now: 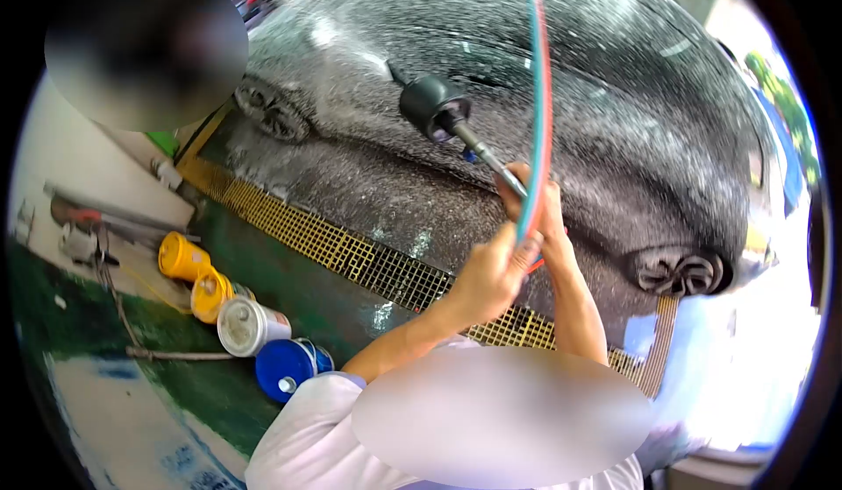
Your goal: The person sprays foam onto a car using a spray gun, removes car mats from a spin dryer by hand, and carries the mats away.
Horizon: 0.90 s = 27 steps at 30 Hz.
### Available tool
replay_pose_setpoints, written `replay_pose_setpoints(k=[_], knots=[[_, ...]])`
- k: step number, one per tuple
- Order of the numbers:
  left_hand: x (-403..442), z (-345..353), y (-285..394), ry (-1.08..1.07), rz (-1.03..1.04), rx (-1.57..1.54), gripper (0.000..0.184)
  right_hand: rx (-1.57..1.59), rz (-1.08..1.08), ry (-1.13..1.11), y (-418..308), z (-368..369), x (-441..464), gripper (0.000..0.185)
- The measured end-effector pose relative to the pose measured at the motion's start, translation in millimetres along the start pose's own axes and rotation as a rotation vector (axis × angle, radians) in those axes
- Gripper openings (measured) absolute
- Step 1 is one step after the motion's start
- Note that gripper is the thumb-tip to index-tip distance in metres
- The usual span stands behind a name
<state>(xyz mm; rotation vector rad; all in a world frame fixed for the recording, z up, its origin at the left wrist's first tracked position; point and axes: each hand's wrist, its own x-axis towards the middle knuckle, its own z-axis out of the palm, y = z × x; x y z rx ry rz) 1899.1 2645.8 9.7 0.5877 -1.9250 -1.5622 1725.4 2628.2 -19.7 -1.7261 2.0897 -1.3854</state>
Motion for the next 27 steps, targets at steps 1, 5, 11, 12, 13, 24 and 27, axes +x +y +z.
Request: replay_pose_setpoints(k=[1, 5, 11, 12, 13, 24, 27], knots=[[2, 12, -15, 0.088, 0.11, -0.047, 0.033, 0.136, -0.061, 0.002, 18, -13, -12, 0.025], [-4, 25, -4, 0.204, -0.09, -0.399, 0.024, -0.138, 0.123, 0.013, 71, -72, -79, 0.021], [1, 81, 6, 0.265, -0.025, -0.421, 0.03, -0.175, 0.505, 0.321, 171, -210, -226, 0.023], [1, 102, 15, 0.281, -0.013, -0.384, 0.033, -0.152, 0.614, 0.368, 183, -237, -252, 0.023], [5, 119, 20, 0.275, 0.009, -0.376, 0.031, -0.15, 0.645, 0.459, 193, -260, -277, 0.024], [38, 305, 83, 0.163, 0.063, -0.304, 0.029, -0.503, 0.983, 0.835, 300, -440, -405, 0.026], [54, 347, 101, 0.133, 0.114, -0.291, 0.03, -0.539, 1.066, 0.644, 341, -441, -416, 0.024]])
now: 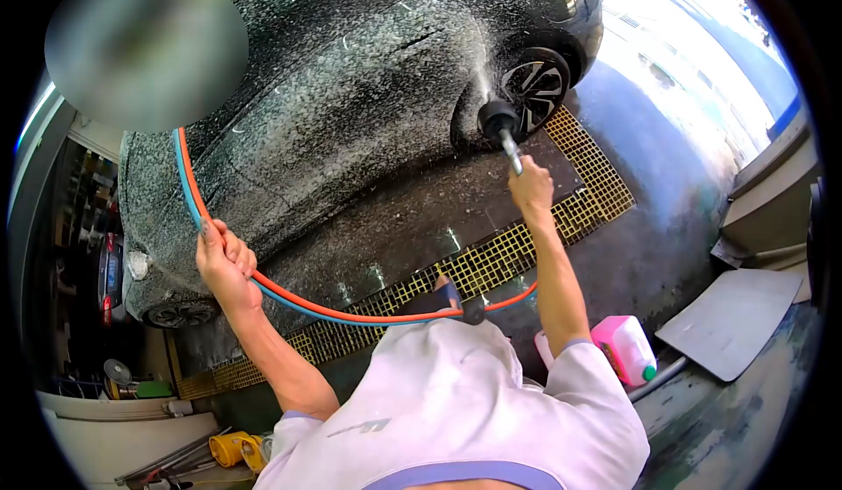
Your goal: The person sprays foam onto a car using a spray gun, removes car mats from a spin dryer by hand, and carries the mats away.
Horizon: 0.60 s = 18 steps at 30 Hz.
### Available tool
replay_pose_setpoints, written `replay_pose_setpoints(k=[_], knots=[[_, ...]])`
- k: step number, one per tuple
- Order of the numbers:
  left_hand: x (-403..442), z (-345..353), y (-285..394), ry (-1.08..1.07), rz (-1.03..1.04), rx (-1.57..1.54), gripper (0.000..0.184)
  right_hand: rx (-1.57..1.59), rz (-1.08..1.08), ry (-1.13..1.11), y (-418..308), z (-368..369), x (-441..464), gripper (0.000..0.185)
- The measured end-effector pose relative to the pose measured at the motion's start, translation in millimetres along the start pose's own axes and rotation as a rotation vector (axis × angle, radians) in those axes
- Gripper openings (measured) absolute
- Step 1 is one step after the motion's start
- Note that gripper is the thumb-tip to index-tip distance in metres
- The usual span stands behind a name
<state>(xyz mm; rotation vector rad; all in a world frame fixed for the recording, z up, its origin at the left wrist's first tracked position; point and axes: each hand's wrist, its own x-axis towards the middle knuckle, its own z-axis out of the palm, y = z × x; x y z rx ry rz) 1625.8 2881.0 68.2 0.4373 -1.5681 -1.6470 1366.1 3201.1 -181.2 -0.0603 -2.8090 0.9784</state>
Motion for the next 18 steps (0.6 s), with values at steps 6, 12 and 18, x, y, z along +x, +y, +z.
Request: replay_pose_setpoints(k=[6, 12, 18], knots=[[21, 146, -36, -0.127, -0.035, 0.049, 0.031, -0.109, -0.312, -0.414, 24, 95, 31, 0.028], [42, 266, -119, -0.074, -0.069, 0.03, 0.029, 0.054, -0.716, -0.816, 8, 134, 84, 0.022], [75, 322, -118, 0.003, -0.048, 0.005, 0.032, 0.252, -0.622, -0.704, 36, 88, 133, 0.03]])
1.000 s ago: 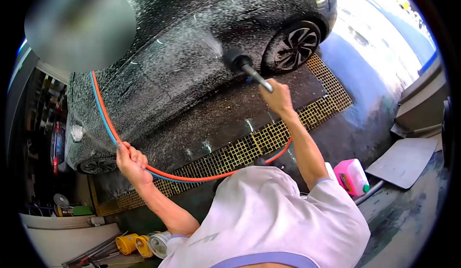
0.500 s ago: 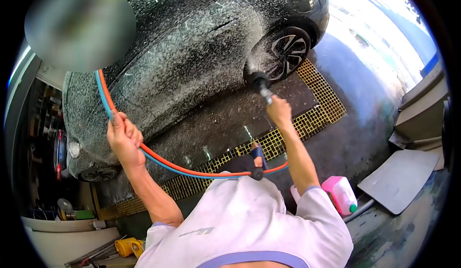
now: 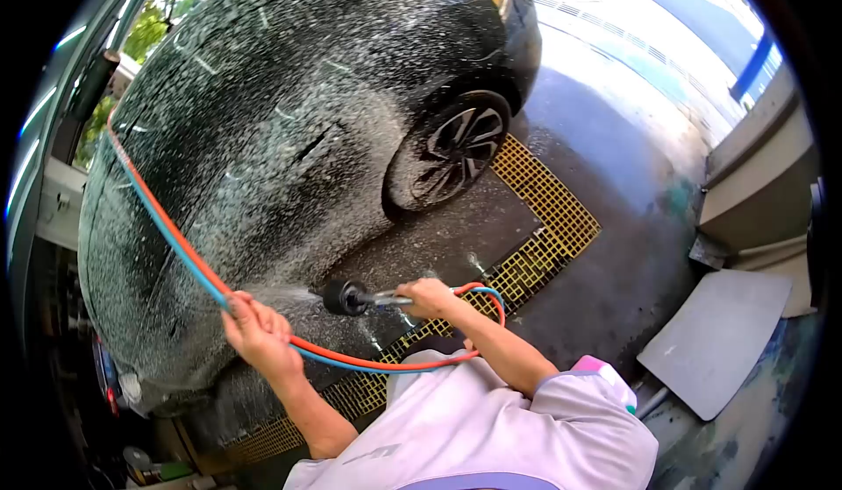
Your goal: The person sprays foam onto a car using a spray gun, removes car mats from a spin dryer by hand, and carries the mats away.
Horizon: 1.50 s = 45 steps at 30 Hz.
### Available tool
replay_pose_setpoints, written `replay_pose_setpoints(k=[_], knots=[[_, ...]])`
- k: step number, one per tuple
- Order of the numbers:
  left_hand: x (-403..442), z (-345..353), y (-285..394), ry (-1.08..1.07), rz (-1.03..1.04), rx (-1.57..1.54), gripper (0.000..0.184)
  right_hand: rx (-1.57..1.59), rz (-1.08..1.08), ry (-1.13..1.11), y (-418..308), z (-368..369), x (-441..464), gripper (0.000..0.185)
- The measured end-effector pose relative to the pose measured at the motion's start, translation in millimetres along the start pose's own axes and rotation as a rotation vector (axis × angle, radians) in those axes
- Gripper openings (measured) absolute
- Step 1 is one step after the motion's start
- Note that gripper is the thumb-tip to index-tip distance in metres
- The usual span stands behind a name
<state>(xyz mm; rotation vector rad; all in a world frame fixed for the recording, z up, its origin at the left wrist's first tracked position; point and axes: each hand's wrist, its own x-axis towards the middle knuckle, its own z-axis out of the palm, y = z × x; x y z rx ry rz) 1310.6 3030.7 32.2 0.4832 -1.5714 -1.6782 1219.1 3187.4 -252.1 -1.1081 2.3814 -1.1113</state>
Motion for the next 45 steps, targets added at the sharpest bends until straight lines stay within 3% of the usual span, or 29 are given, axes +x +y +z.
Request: replay_pose_setpoints(k=[3, 5, 8, 11, 15, 17, 21, 23, 28, 31, 35, 38, 41, 42, 43, 45], knots=[[15, 25, 14, -0.018, 0.055, -0.03, 0.031, -0.091, 0.223, 0.075, 30, -72, -25, 0.031], [12, 44, 19, -0.025, 0.101, -0.015, 0.031, -0.12, 0.265, 0.406, 71, -99, -46, 0.027], [5, 73, 15, 0.019, 0.122, -0.012, 0.031, -0.06, 0.457, 0.656, 138, -156, -62, 0.014], [-6, 100, 11, 0.053, 0.102, -0.024, 0.029, -0.091, 0.598, 0.759, 206, -215, -73, 0.016], [0, 119, 0, 0.079, 0.107, -0.218, 0.029, -0.155, 0.674, 0.694, 308, -264, -91, 0.02], [0, 126, 4, 0.121, 0.027, -0.18, 0.028, -0.052, 0.792, 0.513, 314, -292, -110, 0.024], [16, 155, -13, 0.119, -0.098, -0.109, 0.028, -0.034, 0.786, 0.334, 367, -283, -136, 0.023], [27, 183, -14, 0.18, -0.119, -0.078, 0.029, 0.001, 0.738, 0.24, 371, -276, -146, 0.023], [42, 231, -3, 0.174, -0.124, -0.109, 0.029, 0.092, 0.346, 0.092, 374, -275, -151, 0.022], [58, 243, -5, 0.113, -0.146, -0.152, 0.029, 0.062, 0.068, 0.261, 333, -344, -137, 0.021], [66, 300, -16, 0.101, -0.011, -0.173, 0.029, 0.23, -0.12, 0.331, 290, -495, -109, 0.02], [72, 343, -22, 0.063, 0.027, -0.284, 0.028, 0.315, -0.133, 0.461, 255, -609, -102, 0.019], [80, 409, -48, 0.027, 0.077, -0.324, 0.027, 0.192, -0.16, 0.607, 235, -704, -90, 0.021], [84, 431, -57, 0.041, 0.094, -0.345, 0.027, 0.15, -0.108, 0.612, 227, -729, -89, 0.021], [86, 464, -60, 0.215, 0.168, -0.178, 0.026, 0.106, -0.065, 0.635, 220, -755, -86, 0.02], [80, 521, -49, 0.233, 0.135, -0.179, 0.026, 0.11, -0.088, 0.663, 220, -796, -77, 0.021]])
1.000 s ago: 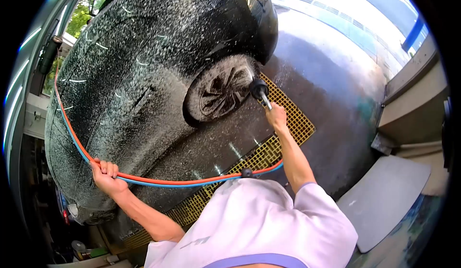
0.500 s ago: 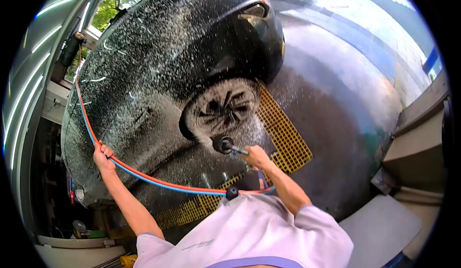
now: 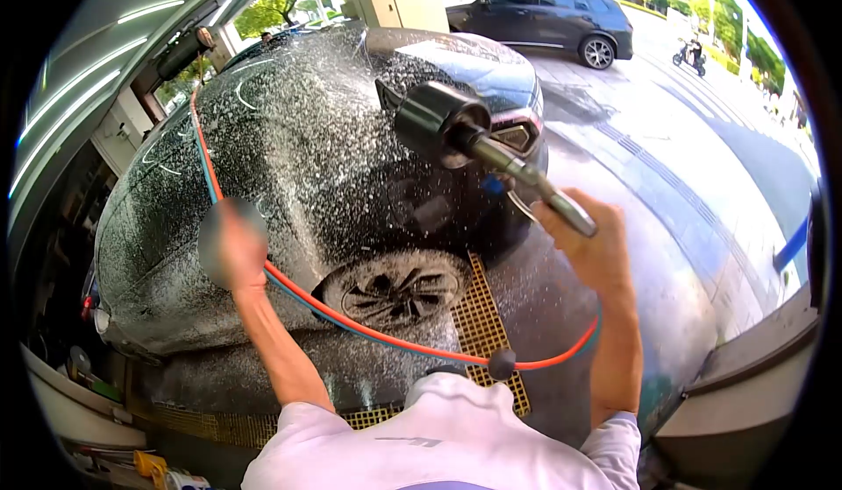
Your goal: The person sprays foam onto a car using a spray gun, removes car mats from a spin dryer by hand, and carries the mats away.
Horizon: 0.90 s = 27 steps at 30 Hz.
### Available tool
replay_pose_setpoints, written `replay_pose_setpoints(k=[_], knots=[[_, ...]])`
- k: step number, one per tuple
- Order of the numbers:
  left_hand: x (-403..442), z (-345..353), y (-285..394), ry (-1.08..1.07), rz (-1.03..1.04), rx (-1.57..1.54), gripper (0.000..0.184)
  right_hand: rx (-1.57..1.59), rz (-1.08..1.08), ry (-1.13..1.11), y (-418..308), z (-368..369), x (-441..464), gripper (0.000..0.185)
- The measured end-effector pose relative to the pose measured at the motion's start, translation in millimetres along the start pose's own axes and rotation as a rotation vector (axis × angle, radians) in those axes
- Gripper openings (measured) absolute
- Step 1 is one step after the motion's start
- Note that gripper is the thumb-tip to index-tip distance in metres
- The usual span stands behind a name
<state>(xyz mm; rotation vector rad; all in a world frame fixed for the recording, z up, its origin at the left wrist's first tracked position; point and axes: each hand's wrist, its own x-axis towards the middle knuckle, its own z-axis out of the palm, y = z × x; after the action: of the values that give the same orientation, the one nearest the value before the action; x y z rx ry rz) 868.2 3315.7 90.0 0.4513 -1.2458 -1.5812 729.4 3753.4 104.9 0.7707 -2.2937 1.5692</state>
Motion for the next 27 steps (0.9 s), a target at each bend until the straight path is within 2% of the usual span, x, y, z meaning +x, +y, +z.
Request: replay_pose_setpoints(k=[2, 3, 7, 10, 12, 15, 18, 21, 22, 24, 27], knots=[[2, 26, -11, -0.028, 0.015, -0.008, 0.026, 0.125, 0.005, 0.006, 10, -19, 30, 0.026], [2, 29, -15, -0.164, -0.048, -0.229, 0.025, 0.154, -0.015, 0.029, 12, -26, 42, 0.029], [-9, 56, -31, -0.119, -0.067, -0.197, 0.027, -0.049, -0.046, 0.116, 27, -61, 75, 0.03], [-20, 78, -41, -0.076, -0.055, -0.184, 0.026, -0.01, 0.014, 0.163, 52, -92, 92, 0.028], [-18, 93, -42, -0.084, -0.068, -0.21, 0.025, -0.008, 0.015, 0.164, 84, -115, 102, 0.027], [2, 130, -31, -0.103, -0.053, -0.166, 0.024, -0.166, 0.019, 0.214, 143, -150, 108, 0.027], [10, 189, -7, -0.115, -0.038, -0.025, 0.023, -0.167, 0.028, 0.195, 207, -182, 101, 0.027], [17, 252, -7, -0.222, -0.087, 0.007, 0.024, 0.141, 0.221, 0.131, 238, -216, 90, 0.024], [9, 272, -12, -0.248, -0.099, 0.006, 0.025, 0.104, 0.174, 0.137, 261, -222, 92, 0.025], [-10, 318, -14, -0.169, -0.162, 0.022, 0.026, 0.131, 0.167, 0.078, 272, -250, 100, 0.024], [-32, 367, -55, -0.127, -0.226, -0.001, 0.026, 0.128, 0.171, 0.039, 301, -277, 115, 0.023]])
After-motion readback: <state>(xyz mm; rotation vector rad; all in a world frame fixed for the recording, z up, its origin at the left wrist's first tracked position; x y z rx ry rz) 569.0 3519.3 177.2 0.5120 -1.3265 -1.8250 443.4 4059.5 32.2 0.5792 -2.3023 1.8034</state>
